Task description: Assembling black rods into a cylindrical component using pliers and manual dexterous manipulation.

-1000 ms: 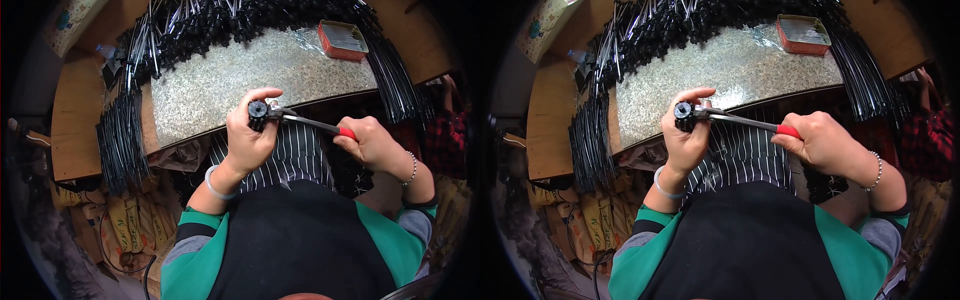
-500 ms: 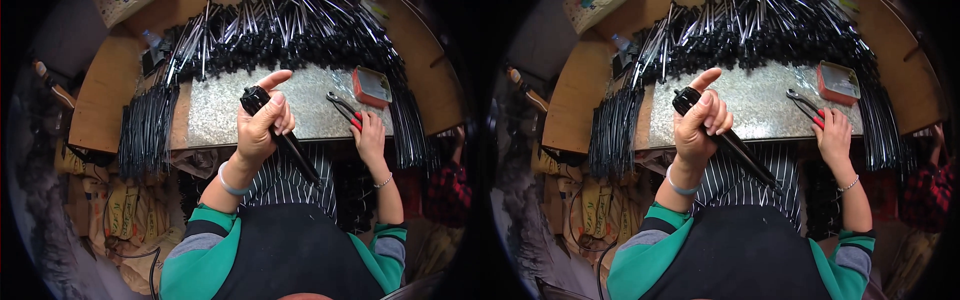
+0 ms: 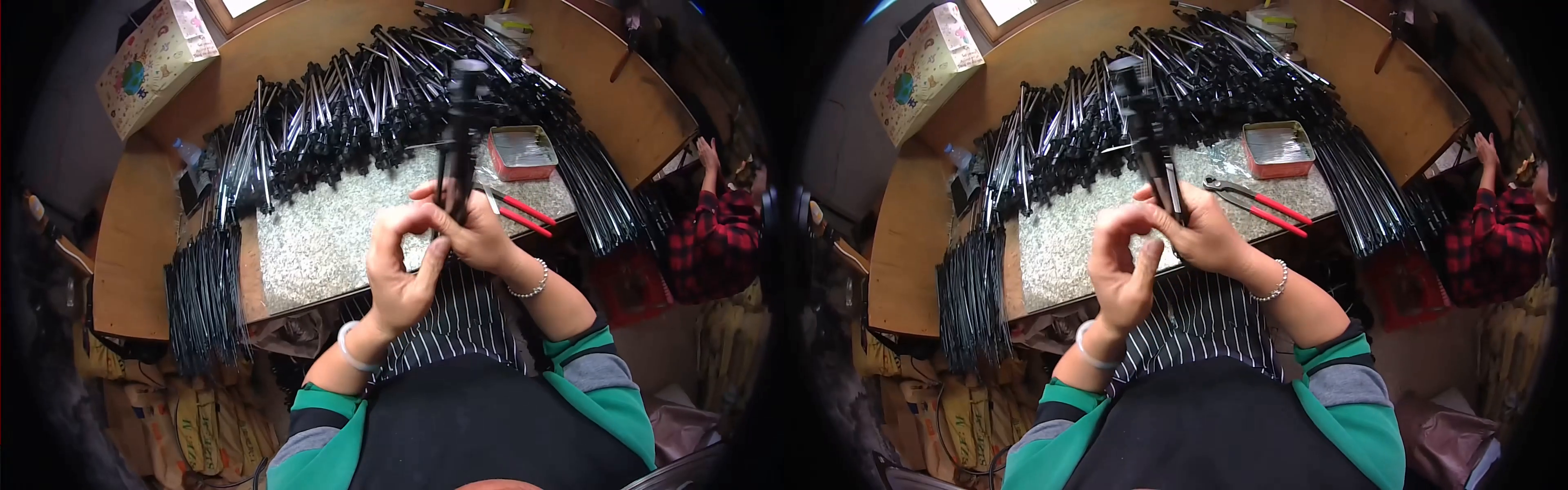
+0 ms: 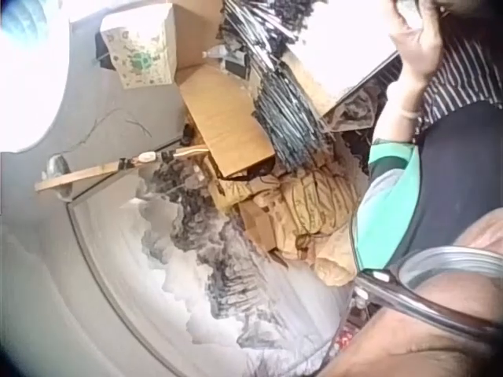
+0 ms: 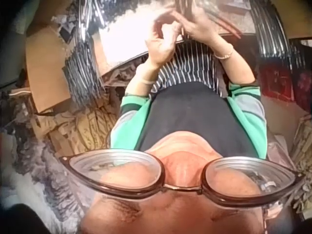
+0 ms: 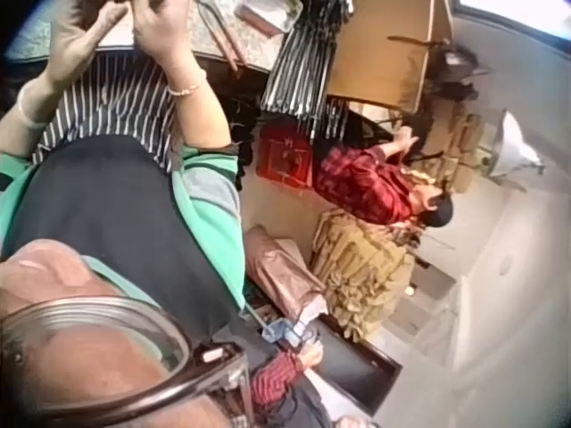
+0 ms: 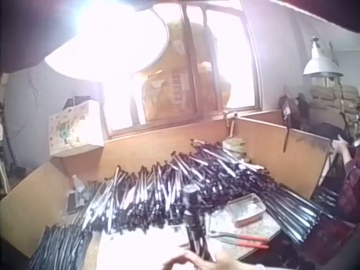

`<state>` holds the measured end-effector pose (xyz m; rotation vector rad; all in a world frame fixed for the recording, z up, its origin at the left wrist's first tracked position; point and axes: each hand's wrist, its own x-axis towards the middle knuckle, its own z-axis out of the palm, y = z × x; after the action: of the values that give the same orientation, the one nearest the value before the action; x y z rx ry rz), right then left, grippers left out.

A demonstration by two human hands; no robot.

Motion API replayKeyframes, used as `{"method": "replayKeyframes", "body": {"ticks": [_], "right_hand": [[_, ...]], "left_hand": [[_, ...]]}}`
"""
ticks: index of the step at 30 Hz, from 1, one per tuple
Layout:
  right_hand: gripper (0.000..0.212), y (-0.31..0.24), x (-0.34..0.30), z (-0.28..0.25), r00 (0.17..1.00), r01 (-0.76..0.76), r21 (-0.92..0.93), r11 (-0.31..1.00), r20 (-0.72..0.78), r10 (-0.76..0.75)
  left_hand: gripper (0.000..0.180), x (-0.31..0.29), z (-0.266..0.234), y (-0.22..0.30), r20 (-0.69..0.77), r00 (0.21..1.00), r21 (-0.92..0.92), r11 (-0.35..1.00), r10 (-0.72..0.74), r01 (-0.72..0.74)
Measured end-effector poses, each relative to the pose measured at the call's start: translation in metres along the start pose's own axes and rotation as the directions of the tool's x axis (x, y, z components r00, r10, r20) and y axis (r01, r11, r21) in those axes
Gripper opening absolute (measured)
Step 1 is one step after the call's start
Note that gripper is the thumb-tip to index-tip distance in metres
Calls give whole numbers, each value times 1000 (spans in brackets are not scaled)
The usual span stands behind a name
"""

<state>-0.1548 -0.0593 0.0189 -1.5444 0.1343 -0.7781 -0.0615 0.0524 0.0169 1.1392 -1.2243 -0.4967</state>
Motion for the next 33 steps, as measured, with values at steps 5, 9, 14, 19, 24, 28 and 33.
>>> {"method": "replayKeyframes", "body": {"ticks": [5,9,14,19,24,28,33], "right_hand": [[40,9,7,1,990,116,-150,982,103,-101],[50,2,1,0,988,123,-320,940,129,-85],[58,-8,-6,-1,961,239,-484,842,-6,-276],[65,-16,-19,-11,702,448,-774,447,-5,-712],[61,-39,-16,-16,980,121,-741,661,-17,-199],[54,-43,-13,-12,985,26,-165,986,-163,-54],[40,-17,7,11,814,346,-287,893,-382,-438]], "left_hand": [[40,42,1,31,-122,942,245,930,311,-276],[35,54,4,30,-270,945,-76,975,183,-210],[34,56,7,23,-173,972,-180,965,158,-189],[35,60,6,29,-134,979,-168,970,157,-178],[37,64,2,31,-51,945,173,935,322,-309],[37,69,0,39,20,951,137,941,309,-309],[37,75,-8,40,47,990,-158,980,132,-123]]}}
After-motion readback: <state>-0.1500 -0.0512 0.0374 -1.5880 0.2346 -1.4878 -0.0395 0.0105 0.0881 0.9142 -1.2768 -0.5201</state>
